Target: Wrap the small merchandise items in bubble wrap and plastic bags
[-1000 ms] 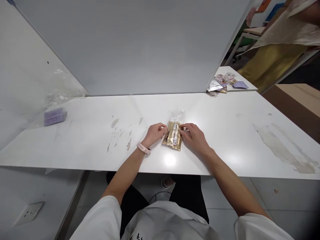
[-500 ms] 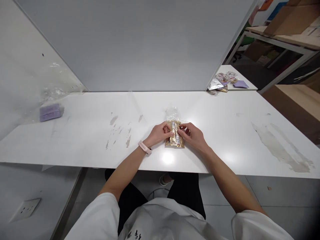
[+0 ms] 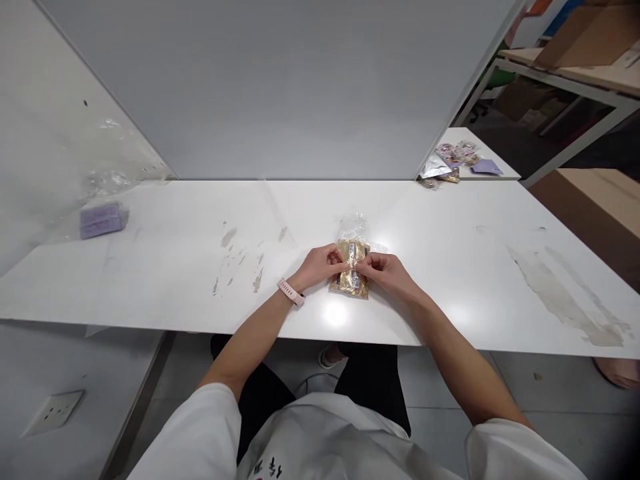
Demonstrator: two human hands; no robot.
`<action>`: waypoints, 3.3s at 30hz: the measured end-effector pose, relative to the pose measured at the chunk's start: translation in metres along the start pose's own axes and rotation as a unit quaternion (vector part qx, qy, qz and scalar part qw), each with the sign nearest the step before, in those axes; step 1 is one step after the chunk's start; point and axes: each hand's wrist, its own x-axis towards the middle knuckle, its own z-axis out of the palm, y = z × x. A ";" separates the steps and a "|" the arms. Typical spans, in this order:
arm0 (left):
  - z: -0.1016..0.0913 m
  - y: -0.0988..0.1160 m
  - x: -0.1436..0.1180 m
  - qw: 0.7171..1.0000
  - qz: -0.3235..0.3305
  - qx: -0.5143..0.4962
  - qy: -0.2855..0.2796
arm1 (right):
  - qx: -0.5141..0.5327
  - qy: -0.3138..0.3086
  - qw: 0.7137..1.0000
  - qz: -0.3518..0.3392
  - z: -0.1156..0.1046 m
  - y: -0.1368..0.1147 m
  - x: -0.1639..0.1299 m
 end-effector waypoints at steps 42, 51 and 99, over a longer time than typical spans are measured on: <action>-0.008 0.013 -0.007 0.915 -0.130 -0.380 -0.022 | 0.053 -0.012 0.998 0.000 -0.016 0.002 0.001; 0.010 0.005 -0.003 0.958 0.026 -0.275 -0.078 | 0.170 0.009 0.985 0.019 -0.014 0.006 0.008; 0.027 0.006 -0.009 0.986 0.089 -0.140 -0.002 | 0.357 0.078 0.931 0.004 -0.009 0.001 0.011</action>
